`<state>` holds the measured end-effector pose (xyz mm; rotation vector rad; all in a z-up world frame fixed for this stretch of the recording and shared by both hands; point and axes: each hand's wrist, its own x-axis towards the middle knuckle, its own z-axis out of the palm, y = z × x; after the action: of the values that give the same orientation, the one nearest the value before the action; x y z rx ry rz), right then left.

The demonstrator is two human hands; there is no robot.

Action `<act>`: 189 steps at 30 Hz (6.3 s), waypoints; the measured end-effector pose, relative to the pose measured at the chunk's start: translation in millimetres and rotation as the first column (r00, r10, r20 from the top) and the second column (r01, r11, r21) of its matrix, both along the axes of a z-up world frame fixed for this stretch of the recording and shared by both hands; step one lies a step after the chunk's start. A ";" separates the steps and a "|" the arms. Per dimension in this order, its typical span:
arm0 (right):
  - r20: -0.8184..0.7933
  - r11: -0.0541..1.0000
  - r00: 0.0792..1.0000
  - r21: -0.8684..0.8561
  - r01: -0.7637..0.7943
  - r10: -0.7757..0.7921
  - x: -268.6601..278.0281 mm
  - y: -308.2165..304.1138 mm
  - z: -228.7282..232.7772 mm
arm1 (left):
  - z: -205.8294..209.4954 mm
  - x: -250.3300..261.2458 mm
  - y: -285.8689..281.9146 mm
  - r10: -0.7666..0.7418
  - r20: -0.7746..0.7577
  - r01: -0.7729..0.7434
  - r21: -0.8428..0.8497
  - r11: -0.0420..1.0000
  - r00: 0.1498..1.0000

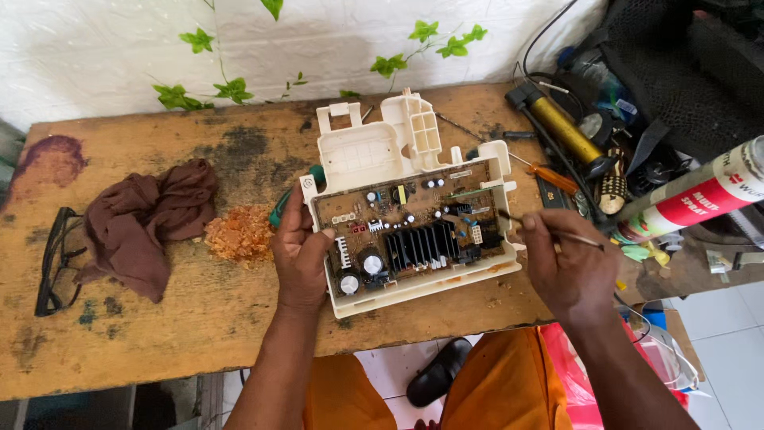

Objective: The person uses a small metal tool to probe and adjust components on a circuit board inside a white plastic casing. They then switch to a screwdriver to tighten screws on a heatsink attached to the board.

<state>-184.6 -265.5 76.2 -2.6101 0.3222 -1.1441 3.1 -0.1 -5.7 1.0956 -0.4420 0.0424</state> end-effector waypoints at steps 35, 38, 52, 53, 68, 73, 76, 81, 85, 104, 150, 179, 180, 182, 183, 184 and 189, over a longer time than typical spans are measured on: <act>-0.153 0.817 0.982 0.576 0.001 0.107 -28.0 -2.4 -0.1 | 2.3 -2.9 0.5 0.015 0.059 -0.021 0.089 0.996 0.998; -0.117 0.666 0.986 0.746 0.008 0.119 -25.1 -7.6 -4.5 | 0.4 -5.1 3.7 0.012 0.063 -0.018 0.104 0.994 0.998; 0.061 0.178 0.997 0.982 -0.070 0.057 -23.2 -23.4 -36.1 | 1.2 -4.1 1.1 0.024 -0.004 -0.024 0.059 0.998 1.000; 0.050 0.130 0.996 0.990 -0.059 0.067 -25.9 -23.3 -29.1 | 0.6 -3.2 1.4 0.001 -0.010 -0.001 0.041 0.999 1.000; -0.005 0.769 0.864 0.458 -0.445 0.503 -20.4 65.9 12.7 | 5.6 -0.7 5.3 -0.062 -0.080 0.066 0.043 0.997 0.995; -0.004 0.779 0.849 0.400 -0.483 0.528 -12.2 69.3 2.4 | 6.4 -1.5 6.2 -0.050 -0.067 0.055 0.075 0.996 0.997; -0.012 0.838 0.880 0.312 -0.447 0.474 -13.7 66.5 8.8 | 2.4 -0.2 6.6 -0.026 -0.065 0.033 0.096 0.995 0.998; -0.109 0.845 0.927 0.461 -0.272 0.358 -14.4 59.6 2.1 | 4.8 -1.7 7.5 -0.016 -0.066 0.024 0.122 0.992 0.998; -0.069 0.668 0.955 0.729 -0.148 0.287 -10.0 66.8 -5.9 | 6.6 -2.3 5.7 -0.057 -0.043 0.058 0.030 0.998 0.997; 0.057 0.490 0.914 0.830 -0.266 0.401 -7.1 58.6 8.7 | 3.0 -1.4 6.1 -0.087 -0.065 0.088 0.006 0.996 0.994; -0.497 0.961 0.823 0.163 -0.223 0.275 13.8 113.1 53.6 | 4.1 0.7 4.4 -0.123 -0.099 0.120 -0.037 0.992 0.987; -0.227 0.961 0.954 0.235 -0.143 0.197 -0.3 50.7 51.6 | 12.5 -1.8 5.4 -0.078 -0.081 0.080 0.028 0.996 0.994; -0.236 0.955 0.957 0.282 -0.097 0.167 -0.2 47.6 48.4 | 14.7 -1.8 3.5 -0.063 -0.097 0.065 0.020 0.998 0.993; -0.241 0.940 0.947 0.317 -0.128 0.210 -1.6 50.4 54.4 | 5.5 1.3 3.3 -0.070 -0.056 0.071 0.003 0.997 0.996; -0.247 0.922 0.933 0.352 -0.164 0.260 -1.4 52.2 57.4 | 1.1 3.3 4.2 -0.070 -0.017 0.070 -0.015 0.997 0.997; -0.244 0.921 0.935 0.353 -0.163 0.259 -5.7 51.0 60.3 | 2.7 2.3 5.8 -0.072 -0.013 0.072 -0.013 0.997 0.997; -0.287 0.779 0.922 0.627 -0.024 0.260 -34.7 28.1 47.2 | 9.3 0.1 6.8 -0.028 -0.151 0.047 0.121 0.992 0.988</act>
<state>-219.3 -237.3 123.4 -2.1739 0.4660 -0.3868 3.2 6.7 3.6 1.2033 -0.3336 -0.1013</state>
